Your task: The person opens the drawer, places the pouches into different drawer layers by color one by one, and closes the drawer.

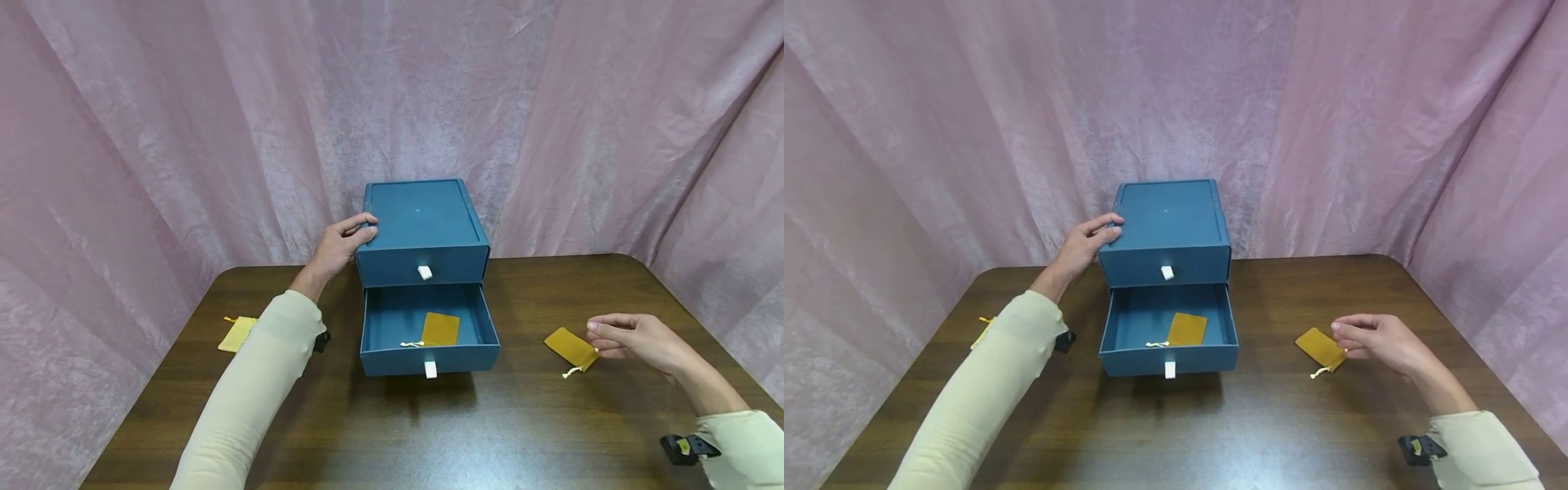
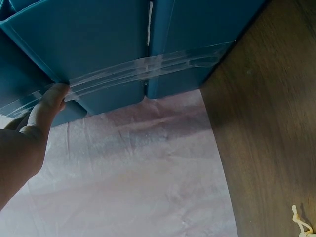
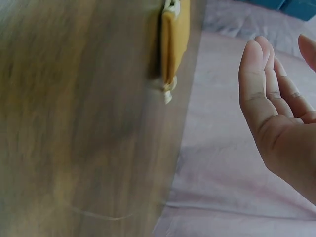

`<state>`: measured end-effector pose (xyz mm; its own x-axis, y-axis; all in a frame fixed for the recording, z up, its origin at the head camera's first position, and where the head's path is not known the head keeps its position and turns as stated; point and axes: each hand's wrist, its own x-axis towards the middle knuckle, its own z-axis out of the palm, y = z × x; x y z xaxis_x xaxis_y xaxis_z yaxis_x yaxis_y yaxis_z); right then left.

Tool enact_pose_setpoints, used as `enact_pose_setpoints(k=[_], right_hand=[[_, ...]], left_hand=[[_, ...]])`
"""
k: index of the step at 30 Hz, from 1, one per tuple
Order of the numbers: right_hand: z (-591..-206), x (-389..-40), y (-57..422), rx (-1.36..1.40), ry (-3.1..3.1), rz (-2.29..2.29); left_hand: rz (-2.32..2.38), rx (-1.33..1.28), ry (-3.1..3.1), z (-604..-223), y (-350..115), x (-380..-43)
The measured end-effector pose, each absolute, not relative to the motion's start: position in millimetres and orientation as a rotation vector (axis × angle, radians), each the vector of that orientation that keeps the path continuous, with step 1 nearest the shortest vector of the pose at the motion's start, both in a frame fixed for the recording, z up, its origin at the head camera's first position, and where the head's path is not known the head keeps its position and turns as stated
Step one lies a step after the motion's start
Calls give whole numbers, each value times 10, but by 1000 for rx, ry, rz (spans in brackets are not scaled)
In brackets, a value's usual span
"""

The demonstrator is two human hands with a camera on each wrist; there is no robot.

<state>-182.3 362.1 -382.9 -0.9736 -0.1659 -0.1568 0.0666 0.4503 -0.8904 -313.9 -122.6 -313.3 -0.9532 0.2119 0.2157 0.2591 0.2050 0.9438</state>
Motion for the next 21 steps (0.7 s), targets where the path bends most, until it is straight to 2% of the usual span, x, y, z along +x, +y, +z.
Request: enact_pose_setpoints(k=[21], right_hand=[[-4050,-1891,3843,97,2260,-1662]], left_hand=[[-1930,-469,-2392,-3141,-1246,-3149]])
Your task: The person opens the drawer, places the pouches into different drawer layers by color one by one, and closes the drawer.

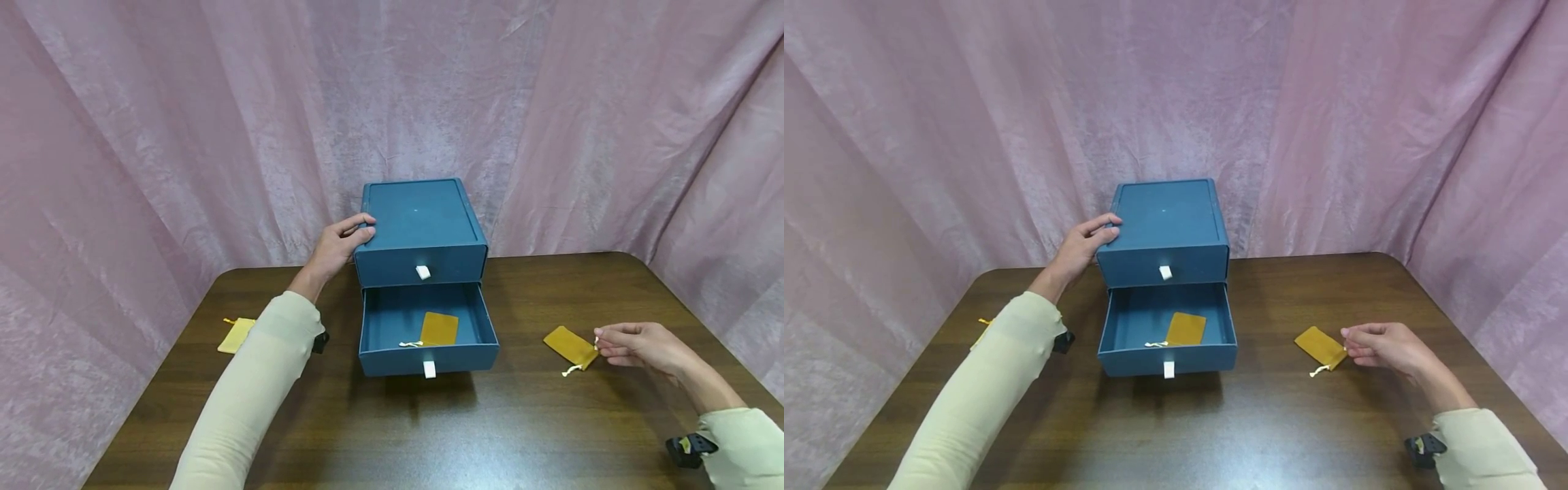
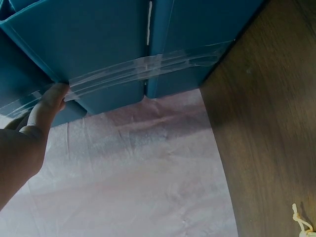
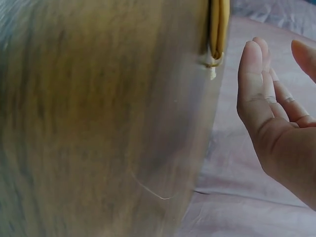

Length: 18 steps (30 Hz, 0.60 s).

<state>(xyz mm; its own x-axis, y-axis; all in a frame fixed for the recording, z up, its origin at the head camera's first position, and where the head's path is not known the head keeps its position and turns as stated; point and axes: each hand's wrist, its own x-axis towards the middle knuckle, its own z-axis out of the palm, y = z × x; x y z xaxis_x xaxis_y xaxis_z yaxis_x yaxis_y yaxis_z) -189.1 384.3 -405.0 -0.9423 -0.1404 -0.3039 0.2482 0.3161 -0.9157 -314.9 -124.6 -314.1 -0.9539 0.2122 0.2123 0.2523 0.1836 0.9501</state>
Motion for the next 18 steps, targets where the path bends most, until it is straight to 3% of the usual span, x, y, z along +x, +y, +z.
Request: enact_pose_setpoints(k=[18], right_hand=[[-4169,-1898,3969,164,2221,-1606]], left_hand=[[-1888,-485,-2420,-3129,-1244,-3131]])
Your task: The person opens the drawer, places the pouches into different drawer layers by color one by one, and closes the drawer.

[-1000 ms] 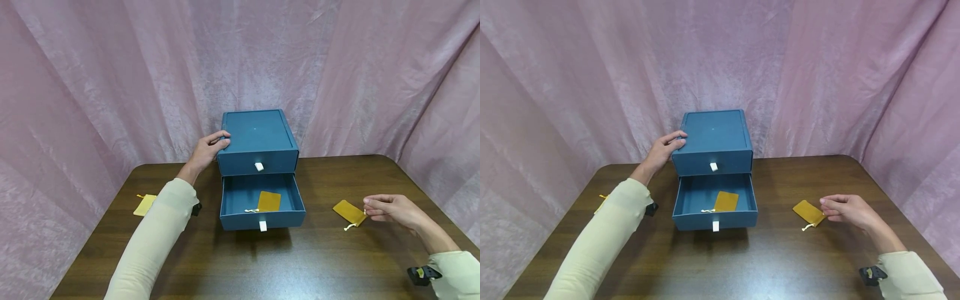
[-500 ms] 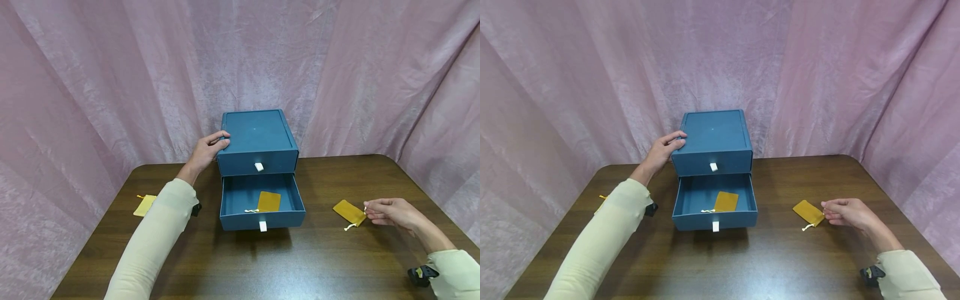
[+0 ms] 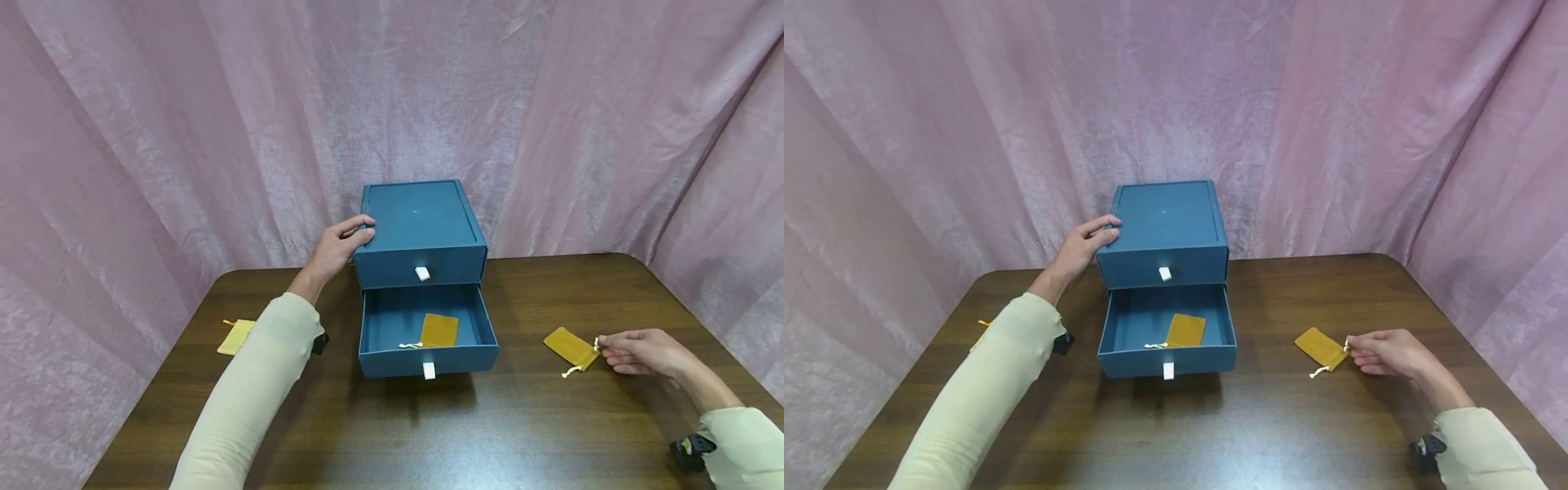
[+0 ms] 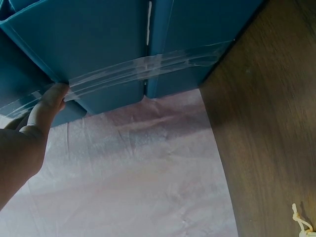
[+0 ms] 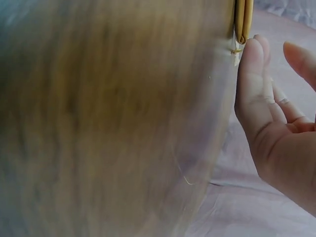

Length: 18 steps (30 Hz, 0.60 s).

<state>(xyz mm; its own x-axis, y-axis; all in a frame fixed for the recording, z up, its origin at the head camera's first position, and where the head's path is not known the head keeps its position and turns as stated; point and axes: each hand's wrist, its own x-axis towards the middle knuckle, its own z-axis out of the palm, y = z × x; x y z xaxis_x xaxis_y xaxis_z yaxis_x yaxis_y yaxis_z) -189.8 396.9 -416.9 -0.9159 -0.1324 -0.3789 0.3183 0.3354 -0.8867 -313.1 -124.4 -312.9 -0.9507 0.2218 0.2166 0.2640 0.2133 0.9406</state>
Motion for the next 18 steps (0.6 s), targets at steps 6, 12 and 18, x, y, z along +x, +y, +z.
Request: enact_pose_setpoints(k=[6,12,18], right_hand=[[-4203,-1922,3950,163,2260,-1532],[-4206,-1947,3885,192,2313,-1471],[-4225,-1984,3843,183,2356,-1417]], left_hand=[[-1894,-482,-2419,-3134,-1239,-3135],[-1907,-482,-2418,-3131,-1241,-3138],[-1884,-477,-2431,-3122,-1261,-3125]])
